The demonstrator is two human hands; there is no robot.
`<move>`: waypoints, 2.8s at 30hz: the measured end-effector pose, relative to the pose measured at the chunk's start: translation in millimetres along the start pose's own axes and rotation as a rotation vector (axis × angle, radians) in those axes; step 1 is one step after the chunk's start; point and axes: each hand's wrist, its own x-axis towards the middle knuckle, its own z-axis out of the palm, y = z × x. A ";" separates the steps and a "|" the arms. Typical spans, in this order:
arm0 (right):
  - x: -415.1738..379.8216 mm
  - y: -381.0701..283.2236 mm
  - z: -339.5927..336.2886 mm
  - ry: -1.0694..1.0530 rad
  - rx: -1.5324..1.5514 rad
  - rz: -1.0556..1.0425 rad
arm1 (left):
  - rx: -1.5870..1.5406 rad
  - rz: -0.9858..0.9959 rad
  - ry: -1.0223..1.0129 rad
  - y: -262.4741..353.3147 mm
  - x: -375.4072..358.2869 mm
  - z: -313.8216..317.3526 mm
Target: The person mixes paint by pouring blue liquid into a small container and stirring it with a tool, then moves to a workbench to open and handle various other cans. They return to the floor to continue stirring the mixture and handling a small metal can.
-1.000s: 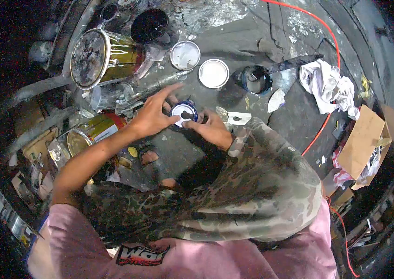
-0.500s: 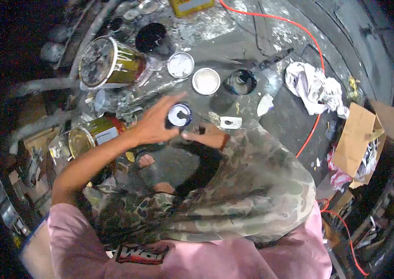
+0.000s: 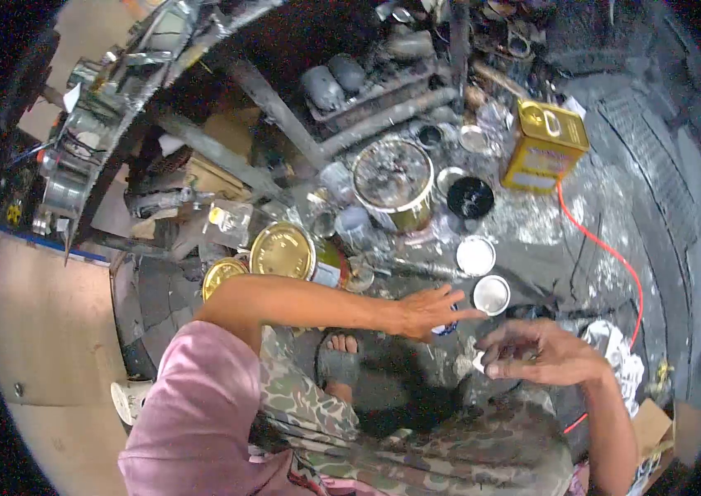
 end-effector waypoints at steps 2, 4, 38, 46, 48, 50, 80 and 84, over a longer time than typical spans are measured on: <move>4.2 -53.0 -6.2 0.206 -0.174 -0.162 | -0.090 0.067 0.037 0.0 -11.8 -24.9; 13.9 -115.1 -15.8 0.457 -0.529 -0.334 | -0.063 0.025 0.070 10.3 -28.5 -63.4; 304.1 -392.1 -12.7 1.081 -0.608 -1.290 | 0.871 -1.073 1.250 -9.4 -310.0 -655.0; 306.4 -391.7 -14.0 1.092 -0.623 -1.283 | 0.580 -1.376 0.708 -94.5 -354.1 -698.4; 305.2 -392.4 -13.0 1.071 -0.599 -1.336 | 0.542 -1.473 0.571 -129.2 -366.3 -696.9; 303.3 -392.7 -12.3 1.073 -0.604 -1.329 | 0.545 -1.478 0.559 -159.0 -378.7 -694.3; 303.5 -392.8 -9.1 1.069 -0.600 -1.213 | 0.333 -1.690 0.754 -270.9 -412.5 -632.7; 303.5 -392.9 -10.4 1.053 -0.598 -1.192 | 0.254 -1.762 0.690 -271.6 -405.6 -633.9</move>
